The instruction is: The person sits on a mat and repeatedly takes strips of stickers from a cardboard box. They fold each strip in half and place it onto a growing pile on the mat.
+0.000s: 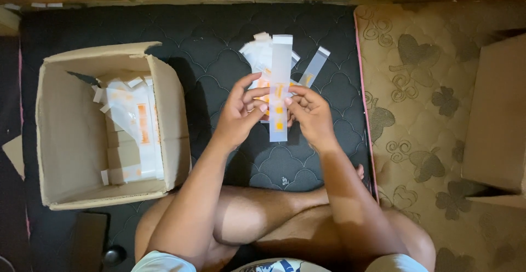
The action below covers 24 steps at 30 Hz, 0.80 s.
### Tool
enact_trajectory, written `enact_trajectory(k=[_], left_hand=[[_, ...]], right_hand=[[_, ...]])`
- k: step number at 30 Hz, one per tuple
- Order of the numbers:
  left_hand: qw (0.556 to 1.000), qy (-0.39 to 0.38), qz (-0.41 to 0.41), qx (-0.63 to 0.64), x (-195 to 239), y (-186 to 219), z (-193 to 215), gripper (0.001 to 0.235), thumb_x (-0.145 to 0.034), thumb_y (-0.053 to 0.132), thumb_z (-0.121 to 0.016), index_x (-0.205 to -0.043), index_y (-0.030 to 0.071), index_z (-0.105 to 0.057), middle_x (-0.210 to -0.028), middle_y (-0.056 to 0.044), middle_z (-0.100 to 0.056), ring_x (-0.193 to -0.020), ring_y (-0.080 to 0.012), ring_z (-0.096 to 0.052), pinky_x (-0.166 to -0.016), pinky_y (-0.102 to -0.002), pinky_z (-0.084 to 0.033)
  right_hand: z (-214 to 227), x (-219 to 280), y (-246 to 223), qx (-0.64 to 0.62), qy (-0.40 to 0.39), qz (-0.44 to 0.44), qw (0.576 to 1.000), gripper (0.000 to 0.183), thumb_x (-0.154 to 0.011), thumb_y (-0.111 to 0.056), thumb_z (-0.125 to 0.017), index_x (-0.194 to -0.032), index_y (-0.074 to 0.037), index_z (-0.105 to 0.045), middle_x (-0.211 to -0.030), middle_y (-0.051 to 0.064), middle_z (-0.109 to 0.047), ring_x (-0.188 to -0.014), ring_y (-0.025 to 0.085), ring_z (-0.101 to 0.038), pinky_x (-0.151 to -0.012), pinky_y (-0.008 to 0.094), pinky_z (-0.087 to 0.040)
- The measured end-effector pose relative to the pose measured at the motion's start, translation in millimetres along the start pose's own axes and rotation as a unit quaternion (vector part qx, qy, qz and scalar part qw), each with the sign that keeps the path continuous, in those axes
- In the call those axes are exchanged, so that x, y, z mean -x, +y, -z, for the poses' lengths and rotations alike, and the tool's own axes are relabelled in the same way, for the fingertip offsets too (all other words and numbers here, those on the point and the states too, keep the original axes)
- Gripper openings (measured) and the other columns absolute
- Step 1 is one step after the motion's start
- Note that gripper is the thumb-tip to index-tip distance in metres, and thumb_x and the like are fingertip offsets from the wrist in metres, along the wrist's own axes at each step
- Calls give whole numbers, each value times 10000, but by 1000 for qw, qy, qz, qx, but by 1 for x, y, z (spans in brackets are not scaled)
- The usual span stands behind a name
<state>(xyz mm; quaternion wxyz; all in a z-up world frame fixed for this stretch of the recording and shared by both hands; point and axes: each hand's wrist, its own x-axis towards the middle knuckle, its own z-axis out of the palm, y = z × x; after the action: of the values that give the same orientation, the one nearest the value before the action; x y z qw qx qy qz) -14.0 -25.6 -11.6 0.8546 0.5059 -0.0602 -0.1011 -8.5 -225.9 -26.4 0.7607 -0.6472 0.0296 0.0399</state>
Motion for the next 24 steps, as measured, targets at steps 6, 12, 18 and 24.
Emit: enact_trajectory(k=[6,12,18,24], left_hand=[[999,-12,40,23,-3,-7,6,661,-913,-38,-661,-1527,78,-445,-1351,-163,-651,-941,-97,-687,-750,-258,-666],[997,-4,70,31,-4,-6,6,613,-906,-35,-672,-1490,61,-513,-1322,-176,-674,-912,-96,-697,-726,-250,-664],[996,-3,78,51,0,3,0,629,-907,-11,-672,-1506,58,-490,-1341,-163,-666,-930,-85,-696,-753,-250,-666],[996,2,76,50,-1,4,3,631,-903,-20,-672,-1504,57,-494,-1344,-170,-665,-933,-91,-700,-752,-262,-669]], right_hand=[[-4,4,-11,-35,-38,-26,998,385,-970,47,-627,-1351,50,-570,-831,160,-661,-597,191,-674,-464,305,-637],[0,4,-18,-102,-75,-35,991,453,-986,22,-600,-1429,38,-509,-881,177,-670,-642,261,-717,-503,355,-670],[6,2,-9,-127,-101,-46,986,512,-980,34,-578,-1477,36,-456,-906,204,-667,-660,289,-724,-515,365,-675],[3,3,-17,-117,-94,-45,988,510,-984,26,-580,-1479,36,-458,-890,201,-667,-657,283,-725,-522,356,-674]])
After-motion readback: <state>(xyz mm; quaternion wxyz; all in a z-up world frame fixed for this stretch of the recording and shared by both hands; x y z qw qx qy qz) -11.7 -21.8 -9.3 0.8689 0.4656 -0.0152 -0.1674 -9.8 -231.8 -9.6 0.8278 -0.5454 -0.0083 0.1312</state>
